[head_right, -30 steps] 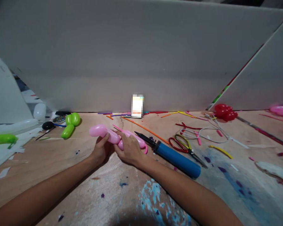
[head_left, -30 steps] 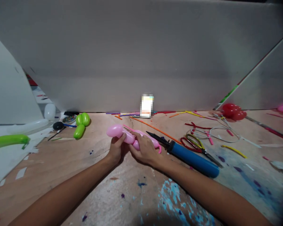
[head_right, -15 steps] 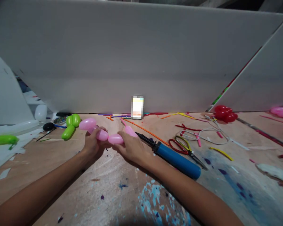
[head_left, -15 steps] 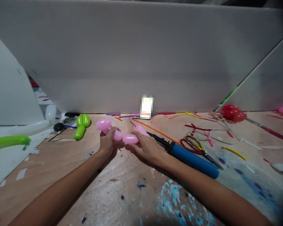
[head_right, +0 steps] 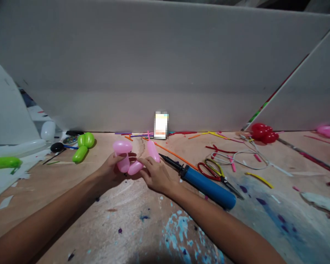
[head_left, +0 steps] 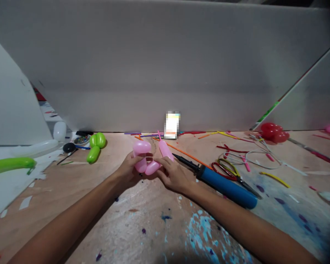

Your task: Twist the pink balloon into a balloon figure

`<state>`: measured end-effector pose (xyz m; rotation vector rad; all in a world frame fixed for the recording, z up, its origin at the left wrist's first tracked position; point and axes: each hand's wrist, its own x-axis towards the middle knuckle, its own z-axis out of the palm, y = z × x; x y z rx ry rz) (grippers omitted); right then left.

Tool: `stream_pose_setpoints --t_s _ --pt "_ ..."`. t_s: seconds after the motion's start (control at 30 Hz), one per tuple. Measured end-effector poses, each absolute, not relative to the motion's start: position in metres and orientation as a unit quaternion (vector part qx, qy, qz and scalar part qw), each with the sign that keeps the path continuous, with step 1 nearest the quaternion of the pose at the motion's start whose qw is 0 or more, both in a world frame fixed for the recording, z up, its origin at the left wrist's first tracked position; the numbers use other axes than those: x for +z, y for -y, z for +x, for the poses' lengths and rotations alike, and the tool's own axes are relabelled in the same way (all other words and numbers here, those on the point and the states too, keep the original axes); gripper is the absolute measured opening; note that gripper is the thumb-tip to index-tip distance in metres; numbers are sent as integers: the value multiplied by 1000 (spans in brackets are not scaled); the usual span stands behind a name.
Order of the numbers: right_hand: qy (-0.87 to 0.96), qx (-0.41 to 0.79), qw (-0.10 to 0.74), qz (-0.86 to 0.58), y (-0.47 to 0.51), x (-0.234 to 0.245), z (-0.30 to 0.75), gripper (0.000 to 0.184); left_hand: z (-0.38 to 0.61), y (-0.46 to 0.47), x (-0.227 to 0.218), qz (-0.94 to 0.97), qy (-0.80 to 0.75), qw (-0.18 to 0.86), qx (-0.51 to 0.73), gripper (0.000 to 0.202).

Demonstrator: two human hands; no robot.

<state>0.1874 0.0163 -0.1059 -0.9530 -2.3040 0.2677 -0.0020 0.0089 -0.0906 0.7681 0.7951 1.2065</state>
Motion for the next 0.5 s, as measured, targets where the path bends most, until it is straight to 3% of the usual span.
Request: stream_pose_setpoints --t_s 0.33,0.5 --pt "901 67 277 -328 -18 -110 188 32 -3 -12 -101 341 -345 673 559 27" --pt "905 40 337 -258 -27 -125 187 25 -9 -9 -106 408 -285 773 392 34"
